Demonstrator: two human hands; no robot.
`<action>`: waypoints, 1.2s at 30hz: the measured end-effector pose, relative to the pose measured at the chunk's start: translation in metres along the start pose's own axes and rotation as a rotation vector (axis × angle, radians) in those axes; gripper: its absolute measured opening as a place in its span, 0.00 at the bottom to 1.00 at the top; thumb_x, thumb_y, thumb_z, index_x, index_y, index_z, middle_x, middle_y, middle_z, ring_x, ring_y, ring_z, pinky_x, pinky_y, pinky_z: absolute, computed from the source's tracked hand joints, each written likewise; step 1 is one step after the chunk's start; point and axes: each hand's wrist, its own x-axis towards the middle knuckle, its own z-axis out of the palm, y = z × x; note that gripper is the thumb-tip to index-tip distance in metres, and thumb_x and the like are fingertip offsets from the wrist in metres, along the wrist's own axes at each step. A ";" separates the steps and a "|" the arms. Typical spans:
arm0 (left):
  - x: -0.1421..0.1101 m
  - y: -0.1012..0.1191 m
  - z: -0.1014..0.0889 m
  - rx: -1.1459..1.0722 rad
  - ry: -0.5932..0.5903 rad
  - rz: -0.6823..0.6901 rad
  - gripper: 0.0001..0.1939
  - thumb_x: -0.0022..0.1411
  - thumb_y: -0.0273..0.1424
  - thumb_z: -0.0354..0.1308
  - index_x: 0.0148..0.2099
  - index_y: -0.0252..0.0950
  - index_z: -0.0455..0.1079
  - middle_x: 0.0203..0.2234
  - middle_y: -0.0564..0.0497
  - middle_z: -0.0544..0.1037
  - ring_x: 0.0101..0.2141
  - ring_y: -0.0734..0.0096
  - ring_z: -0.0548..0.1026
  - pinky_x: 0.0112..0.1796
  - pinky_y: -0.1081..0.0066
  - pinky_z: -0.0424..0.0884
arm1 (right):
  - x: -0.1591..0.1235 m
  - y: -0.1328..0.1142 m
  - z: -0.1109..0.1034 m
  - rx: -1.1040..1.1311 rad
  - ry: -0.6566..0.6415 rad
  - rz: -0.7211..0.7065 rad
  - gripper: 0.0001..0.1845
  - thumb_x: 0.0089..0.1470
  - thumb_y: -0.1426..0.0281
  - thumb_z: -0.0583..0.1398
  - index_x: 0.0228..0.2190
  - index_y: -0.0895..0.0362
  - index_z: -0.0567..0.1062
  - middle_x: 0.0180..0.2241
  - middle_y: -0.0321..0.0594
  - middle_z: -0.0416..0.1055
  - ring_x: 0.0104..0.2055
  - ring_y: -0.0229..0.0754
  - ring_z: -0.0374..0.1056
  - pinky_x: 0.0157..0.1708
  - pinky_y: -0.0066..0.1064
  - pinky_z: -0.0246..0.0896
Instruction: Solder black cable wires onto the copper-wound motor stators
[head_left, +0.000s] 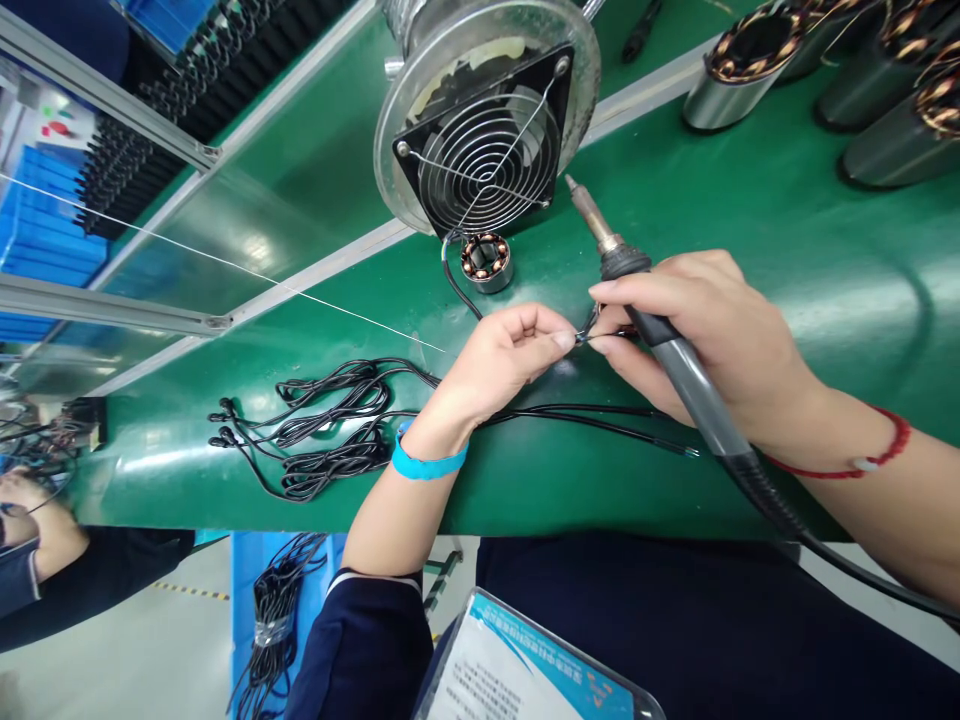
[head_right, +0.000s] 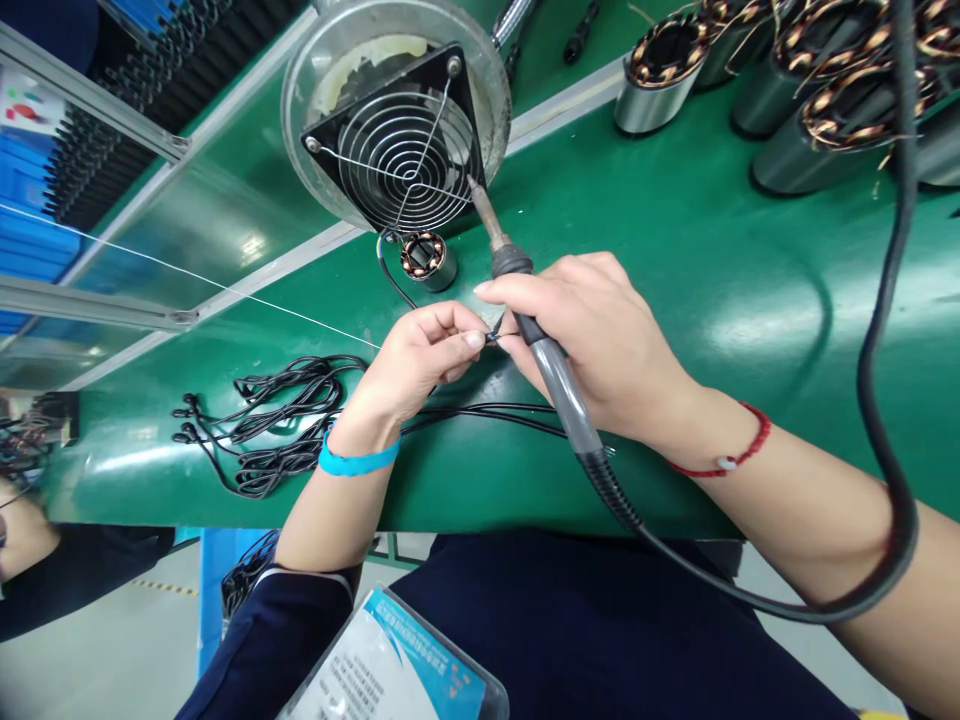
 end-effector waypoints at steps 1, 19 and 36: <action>0.000 0.000 0.000 -0.004 -0.005 0.008 0.24 0.46 0.46 0.74 0.28 0.34 0.67 0.16 0.61 0.63 0.18 0.85 0.56 0.20 0.76 0.51 | 0.000 0.000 0.000 -0.002 0.001 -0.004 0.20 0.62 0.70 0.58 0.54 0.44 0.62 0.34 0.30 0.75 0.36 0.43 0.71 0.40 0.39 0.62; 0.000 -0.002 0.002 0.023 0.020 0.025 0.17 0.55 0.41 0.70 0.31 0.33 0.69 0.19 0.59 0.66 0.19 0.85 0.57 0.21 0.77 0.54 | -0.003 -0.002 -0.002 -0.056 0.058 0.000 0.24 0.62 0.69 0.60 0.58 0.49 0.62 0.36 0.35 0.76 0.40 0.47 0.72 0.41 0.41 0.61; -0.002 -0.001 0.002 -0.003 -0.001 0.005 0.11 0.57 0.34 0.66 0.31 0.33 0.70 0.20 0.58 0.66 0.19 0.84 0.57 0.21 0.77 0.54 | -0.007 -0.003 -0.001 0.020 0.065 0.050 0.24 0.62 0.71 0.60 0.56 0.44 0.61 0.36 0.31 0.78 0.39 0.46 0.74 0.43 0.42 0.63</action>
